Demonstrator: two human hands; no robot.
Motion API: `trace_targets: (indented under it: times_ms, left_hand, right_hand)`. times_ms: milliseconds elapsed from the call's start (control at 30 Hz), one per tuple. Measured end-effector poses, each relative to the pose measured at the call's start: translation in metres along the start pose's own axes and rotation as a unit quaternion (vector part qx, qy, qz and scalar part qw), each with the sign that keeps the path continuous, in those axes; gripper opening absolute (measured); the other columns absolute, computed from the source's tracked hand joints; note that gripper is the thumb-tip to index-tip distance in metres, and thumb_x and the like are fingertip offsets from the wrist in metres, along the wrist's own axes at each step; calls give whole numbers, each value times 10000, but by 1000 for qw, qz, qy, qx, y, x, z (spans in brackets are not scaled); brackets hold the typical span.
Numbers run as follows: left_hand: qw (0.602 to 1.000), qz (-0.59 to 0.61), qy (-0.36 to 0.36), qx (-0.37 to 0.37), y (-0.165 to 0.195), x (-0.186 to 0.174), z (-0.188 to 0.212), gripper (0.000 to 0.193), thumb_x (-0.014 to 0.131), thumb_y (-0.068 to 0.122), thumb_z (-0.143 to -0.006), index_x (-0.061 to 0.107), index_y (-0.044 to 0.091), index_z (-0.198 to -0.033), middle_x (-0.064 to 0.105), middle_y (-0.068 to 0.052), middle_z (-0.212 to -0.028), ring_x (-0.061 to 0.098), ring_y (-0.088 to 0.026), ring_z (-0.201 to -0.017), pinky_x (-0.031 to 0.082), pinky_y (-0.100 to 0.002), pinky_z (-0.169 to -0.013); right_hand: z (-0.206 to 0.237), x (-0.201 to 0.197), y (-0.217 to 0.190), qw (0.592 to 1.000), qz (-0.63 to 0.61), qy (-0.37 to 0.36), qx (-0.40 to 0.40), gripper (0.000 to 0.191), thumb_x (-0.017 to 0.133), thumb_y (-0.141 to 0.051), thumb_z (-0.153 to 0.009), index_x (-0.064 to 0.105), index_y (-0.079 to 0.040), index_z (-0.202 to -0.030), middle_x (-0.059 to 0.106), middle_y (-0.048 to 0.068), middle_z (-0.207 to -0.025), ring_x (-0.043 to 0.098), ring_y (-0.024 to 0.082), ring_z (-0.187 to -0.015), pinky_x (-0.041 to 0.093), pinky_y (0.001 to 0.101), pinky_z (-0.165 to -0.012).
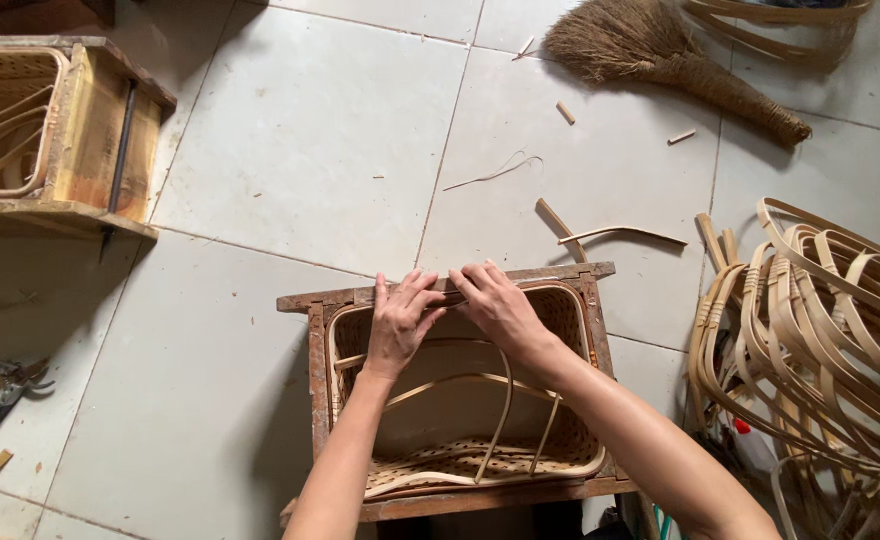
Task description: The person sits on the floor fitting a woven bamboo basket body into a wooden frame, pressing and shaping the rim, then laying curved bamboo strips across the basket and tapping them into place with a hammer. Piles of bamboo strips and finished baskets surround the work area.
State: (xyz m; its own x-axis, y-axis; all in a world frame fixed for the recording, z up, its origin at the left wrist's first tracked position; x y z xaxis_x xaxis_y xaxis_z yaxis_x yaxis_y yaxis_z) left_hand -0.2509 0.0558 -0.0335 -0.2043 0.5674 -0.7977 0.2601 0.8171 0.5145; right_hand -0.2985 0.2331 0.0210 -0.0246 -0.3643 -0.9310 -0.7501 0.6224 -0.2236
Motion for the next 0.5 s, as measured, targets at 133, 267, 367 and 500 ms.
trace_targets:
  times_ms: [133, 267, 367, 500]
  left_hand:
    - [1000, 12, 13, -2, 3, 3, 3, 187, 748, 300, -904, 740, 213, -1070, 703, 19, -1325, 630, -208, -1284, 255, -694, -1215]
    - [999, 16, 37, -3, 6, 1, 4, 160, 761, 272, -896, 765, 196, -1036, 710, -2, -1308, 628, -225, -1276, 290, -650, -1199]
    - [999, 23, 35, -18, 8, -1, 3, 121, 760, 251, -904, 781, 187, -1005, 719, -2, -1288, 641, -209, -1259, 305, -632, -1195]
    - [998, 49, 8, -35, 12, -8, -6, 140, 760, 242, -885, 773, 173, -1006, 711, -6, -1301, 637, -211, -1265, 315, -627, -1194]
  right_hand:
    - [4, 17, 9, 999, -22, -30, 10, 620, 787, -239, -823, 571, -21, -1363, 599, 127, -1215, 610, 298, -1081, 561, 403, -915]
    - [7, 22, 9, 1000, -18, -17, 13, 556, 783, -232, -858, 593, -34, -1342, 615, 114, -1182, 623, 276, -1052, 578, 379, -880]
    - [4, 22, 8, 999, -9, -22, 32, 515, 788, -231, -878, 608, -56, -1328, 633, 92, -1162, 629, 254, -1037, 584, 373, -873]
    - [-2, 17, 8, 996, -45, -40, 64, 523, 787, -198, -839, 612, -58, -1311, 638, 105, -1177, 630, 275, -1066, 567, 404, -908]
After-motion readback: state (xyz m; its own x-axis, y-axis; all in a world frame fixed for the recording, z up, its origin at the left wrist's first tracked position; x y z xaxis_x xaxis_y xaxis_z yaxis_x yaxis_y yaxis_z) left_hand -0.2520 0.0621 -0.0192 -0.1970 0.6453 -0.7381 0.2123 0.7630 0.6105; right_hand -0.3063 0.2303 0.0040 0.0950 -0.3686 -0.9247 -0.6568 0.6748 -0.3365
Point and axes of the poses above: each hand's wrist, its own z-axis away from the middle knuckle, its own x-axis out of the palm, y = z × x, the point moved 3 cm from there along -z, towards the middle knuckle
